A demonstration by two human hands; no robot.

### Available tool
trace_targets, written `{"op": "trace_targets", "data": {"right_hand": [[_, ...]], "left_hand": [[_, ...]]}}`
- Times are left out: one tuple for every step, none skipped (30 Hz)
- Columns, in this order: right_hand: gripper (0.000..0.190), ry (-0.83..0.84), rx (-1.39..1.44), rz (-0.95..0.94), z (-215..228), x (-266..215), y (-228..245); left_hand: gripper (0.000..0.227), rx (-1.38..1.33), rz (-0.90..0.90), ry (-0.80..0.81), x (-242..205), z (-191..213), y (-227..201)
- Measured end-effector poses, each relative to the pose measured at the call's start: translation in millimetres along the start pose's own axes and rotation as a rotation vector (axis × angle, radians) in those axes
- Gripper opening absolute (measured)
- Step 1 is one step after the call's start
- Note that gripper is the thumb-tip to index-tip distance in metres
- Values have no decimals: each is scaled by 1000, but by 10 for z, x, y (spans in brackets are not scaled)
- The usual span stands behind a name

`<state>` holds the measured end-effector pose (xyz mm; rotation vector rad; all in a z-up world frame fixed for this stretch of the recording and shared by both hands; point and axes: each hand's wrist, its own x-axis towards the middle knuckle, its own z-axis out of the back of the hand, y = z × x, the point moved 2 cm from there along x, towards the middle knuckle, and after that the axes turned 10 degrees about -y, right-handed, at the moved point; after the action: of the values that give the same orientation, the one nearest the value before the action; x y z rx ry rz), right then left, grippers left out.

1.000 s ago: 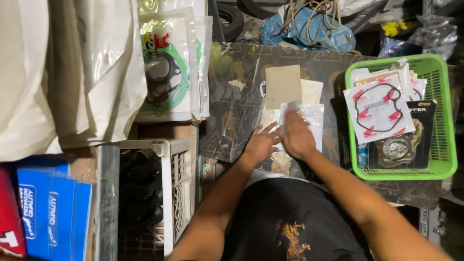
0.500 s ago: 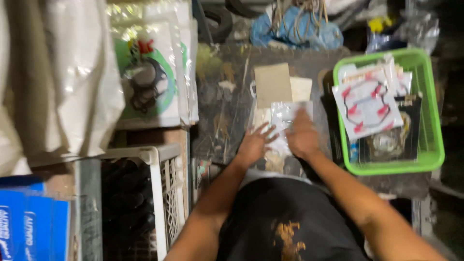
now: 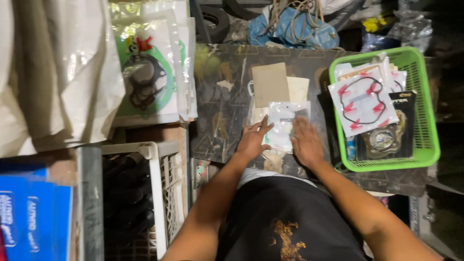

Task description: The person sorts various packaged items on a cluttered table, picking up plastic bags and small boxes and placing them into a green basket. The person handles items one by one, including a package with a Monster Energy logo, and arranges them within the basket.

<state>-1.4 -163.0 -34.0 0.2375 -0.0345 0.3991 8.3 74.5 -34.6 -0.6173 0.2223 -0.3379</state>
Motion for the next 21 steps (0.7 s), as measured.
{"op": "trace_targets", "data": {"right_hand": [[66, -1, 3, -3, -116, -19, 29], [65, -58, 12, 217, -224, -43, 96], [65, -107, 21, 433, -318, -144, 167], [65, -99, 25, 426, -245, -153, 112], [58, -46, 61, 412, -184, -89, 40], [51, 7, 98, 397, -117, -23, -28], [51, 5, 95, 402, -64, -40, -93], [59, -9, 9, 176, -13, -43, -203], [68, -27, -70, -51, 16, -56, -284], [68, -32, -66, -47, 24, 42, -240], [65, -25, 21, -148, 36, 37, -198], [61, -17, 109, -249, 46, 31, -160], [61, -16, 110, -253, -4, -15, -140], [54, -161, 239, -386, -23, -65, -140], [47, -319, 368, -512, -43, -56, -165], [47, -328, 367, -511, -69, 2, -256], [42, -351, 520, -679, -108, -17, -352], [38, -372, 675, -845, -151, -42, -445], [38, -381, 676, -847, -82, -19, -433], [31, -369, 1029, -1007, -50, -8, -421], [27, -343, 1391, -1144, -19, 33, -403]], "left_hand": [[93, 3, -1, 3, 21, -36, 49], [94, -3, 2, -4, 46, -77, 98], [94, -15, 7, -5, 24, -152, 116], [94, -20, 9, 5, -30, -116, 65], [94, -47, -6, -11, -26, -42, 34], [94, -75, -21, -26, -23, 40, 3], [94, -75, -21, -33, -28, 23, -22], [97, -48, -13, -38, -33, 7, -43], [100, -16, -2, -41, -61, 2, -40], [100, -10, 1, -45, -10, 15, 11], [100, -8, -5, -42, -16, -12, 27], [100, -6, -11, -39, -20, -43, 42], [100, -6, -12, -34, -42, -56, 32], [100, -19, -1, -30, -65, -63, 21], [101, -28, 4, -35, -27, -43, 25], [101, -24, -3, -39, -3, -3, 26], [98, -42, -7, -43, -23, 20, 12], [95, -59, -10, -46, -44, 41, -5], [95, -54, -18, -46, -54, 45, -24], [91, -64, -35, -66, -63, 55, -45], [88, -72, -50, -89, -58, 71, -57]]}}
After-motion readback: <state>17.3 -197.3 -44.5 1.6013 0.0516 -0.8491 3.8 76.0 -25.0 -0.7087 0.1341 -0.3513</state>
